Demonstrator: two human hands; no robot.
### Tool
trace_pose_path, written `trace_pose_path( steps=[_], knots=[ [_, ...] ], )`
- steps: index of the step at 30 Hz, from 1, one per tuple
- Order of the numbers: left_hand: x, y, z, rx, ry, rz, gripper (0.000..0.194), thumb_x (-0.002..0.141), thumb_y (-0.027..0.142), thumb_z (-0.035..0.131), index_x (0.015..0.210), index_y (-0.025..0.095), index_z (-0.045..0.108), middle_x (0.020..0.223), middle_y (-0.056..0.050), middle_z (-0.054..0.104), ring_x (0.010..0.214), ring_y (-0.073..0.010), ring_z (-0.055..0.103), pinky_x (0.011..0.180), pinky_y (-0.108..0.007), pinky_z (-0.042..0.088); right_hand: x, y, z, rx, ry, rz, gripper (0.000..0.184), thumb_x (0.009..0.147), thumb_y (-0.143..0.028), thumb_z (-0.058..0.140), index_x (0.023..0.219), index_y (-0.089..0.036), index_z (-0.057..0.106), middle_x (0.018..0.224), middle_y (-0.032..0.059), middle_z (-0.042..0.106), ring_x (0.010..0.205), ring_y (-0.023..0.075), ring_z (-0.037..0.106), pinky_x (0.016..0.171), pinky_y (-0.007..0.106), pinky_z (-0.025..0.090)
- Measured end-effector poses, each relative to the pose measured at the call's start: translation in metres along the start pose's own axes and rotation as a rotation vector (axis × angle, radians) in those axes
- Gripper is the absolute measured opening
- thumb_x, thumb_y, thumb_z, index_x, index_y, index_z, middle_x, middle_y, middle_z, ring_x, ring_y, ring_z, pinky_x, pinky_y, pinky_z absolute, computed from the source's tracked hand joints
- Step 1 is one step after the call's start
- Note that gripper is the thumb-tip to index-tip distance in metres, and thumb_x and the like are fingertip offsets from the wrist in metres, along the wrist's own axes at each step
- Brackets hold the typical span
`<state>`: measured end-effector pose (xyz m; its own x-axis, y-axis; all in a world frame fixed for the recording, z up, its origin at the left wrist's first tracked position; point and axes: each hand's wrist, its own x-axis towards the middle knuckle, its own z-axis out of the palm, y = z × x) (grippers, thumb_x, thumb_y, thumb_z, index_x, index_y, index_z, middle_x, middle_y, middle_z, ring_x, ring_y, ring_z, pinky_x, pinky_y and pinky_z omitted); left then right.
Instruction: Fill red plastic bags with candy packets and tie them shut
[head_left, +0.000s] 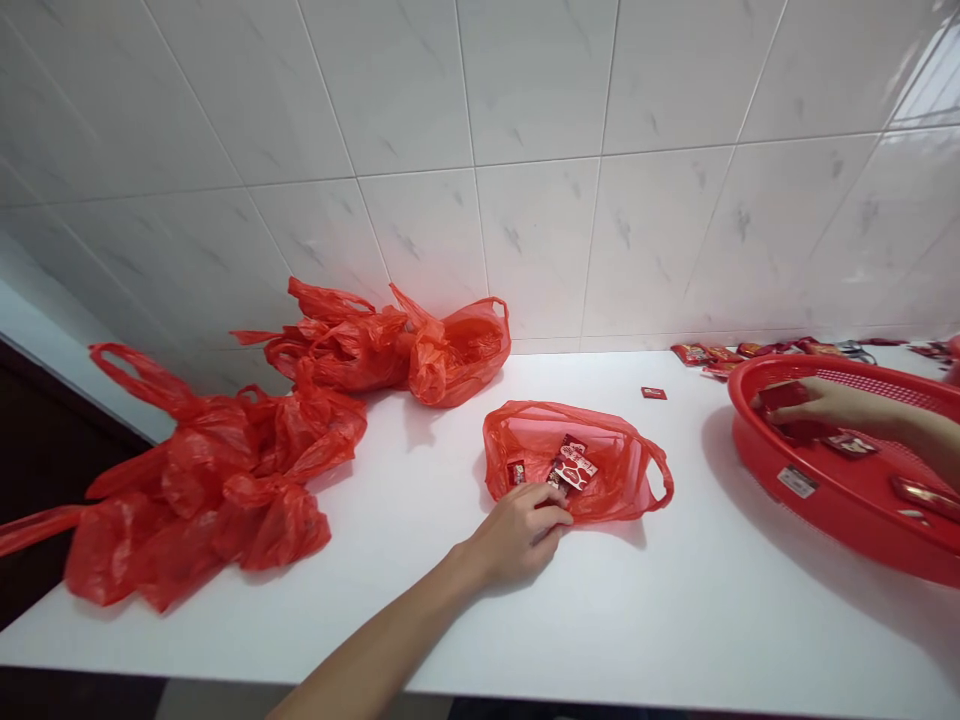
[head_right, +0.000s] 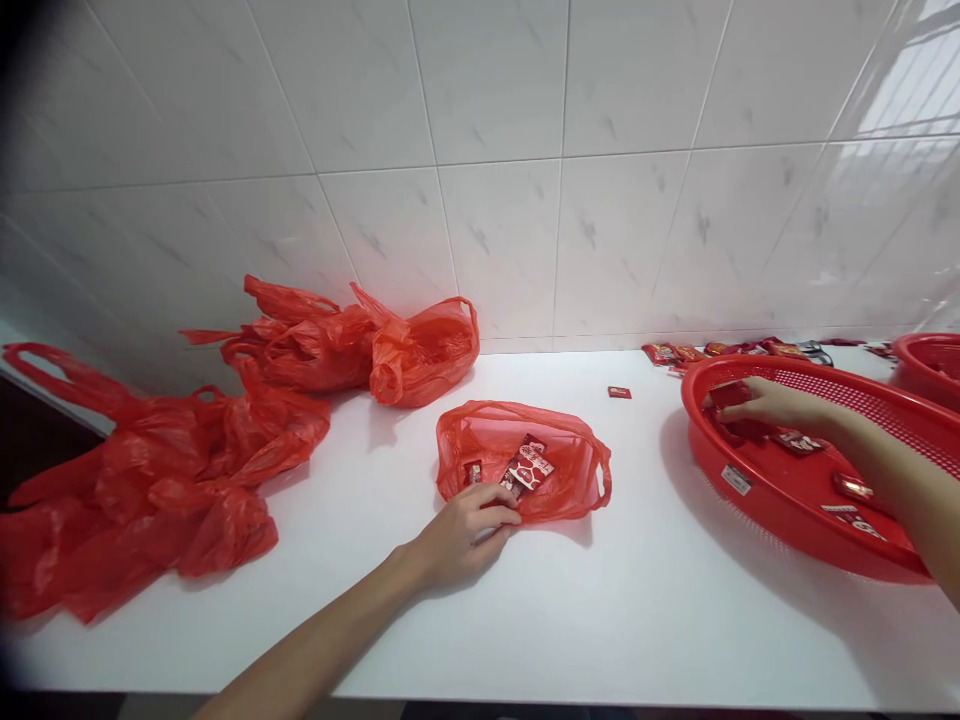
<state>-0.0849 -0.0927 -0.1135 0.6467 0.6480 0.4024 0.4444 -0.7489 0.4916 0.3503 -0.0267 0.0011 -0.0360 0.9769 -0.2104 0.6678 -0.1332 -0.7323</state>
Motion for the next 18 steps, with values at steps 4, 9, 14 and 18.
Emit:
trace_pose_path(
  steps=[4,9,14,18],
  knots=[
    [0.000,0.000,0.001,-0.004,0.002,0.007,0.021,0.091,0.013,0.055,0.096,0.020,0.074,0.106,-0.007,0.069,0.096,-0.0194,0.065,0.090,-0.036,0.053,0.003,-0.008,-0.013,-0.038,0.095,0.103,0.006,0.065,-0.022,0.068,0.070,-0.020,0.065,0.072,0.0126,0.071,0.051,0.0182,0.059,0.048,0.032,0.043],
    [0.001,0.001,0.001,-0.008,0.007,0.018,0.020,0.091,0.012,0.056,0.096,0.020,0.073,0.105,-0.007,0.069,0.095,-0.0186,0.064,0.090,-0.035,0.053,-0.021,-0.062,0.005,-0.045,0.364,-0.049,0.024,0.083,-0.043,0.068,0.080,-0.020,0.069,0.078,0.0107,0.070,0.066,0.0194,0.064,0.060,0.031,0.051],
    [0.002,0.001,0.000,0.010,0.013,0.058,0.021,0.091,0.011,0.053,0.091,0.019,0.072,0.101,-0.007,0.069,0.091,-0.0181,0.064,0.085,-0.034,0.053,-0.027,-0.124,0.089,0.136,0.063,-0.434,0.057,0.079,-0.070,0.066,0.103,-0.017,0.068,0.103,0.0158,0.071,0.096,0.0283,0.069,0.086,0.041,0.058],
    [0.001,0.001,-0.001,0.037,0.023,0.084,0.021,0.090,0.010,0.053,0.096,0.019,0.072,0.103,-0.008,0.071,0.093,-0.0188,0.066,0.087,-0.034,0.054,-0.013,-0.144,0.147,-0.154,-0.209,-0.683,0.069,0.087,-0.061,0.063,0.141,-0.021,0.052,0.139,0.0155,0.060,0.126,0.0334,0.058,0.104,0.048,0.049]
  ],
)
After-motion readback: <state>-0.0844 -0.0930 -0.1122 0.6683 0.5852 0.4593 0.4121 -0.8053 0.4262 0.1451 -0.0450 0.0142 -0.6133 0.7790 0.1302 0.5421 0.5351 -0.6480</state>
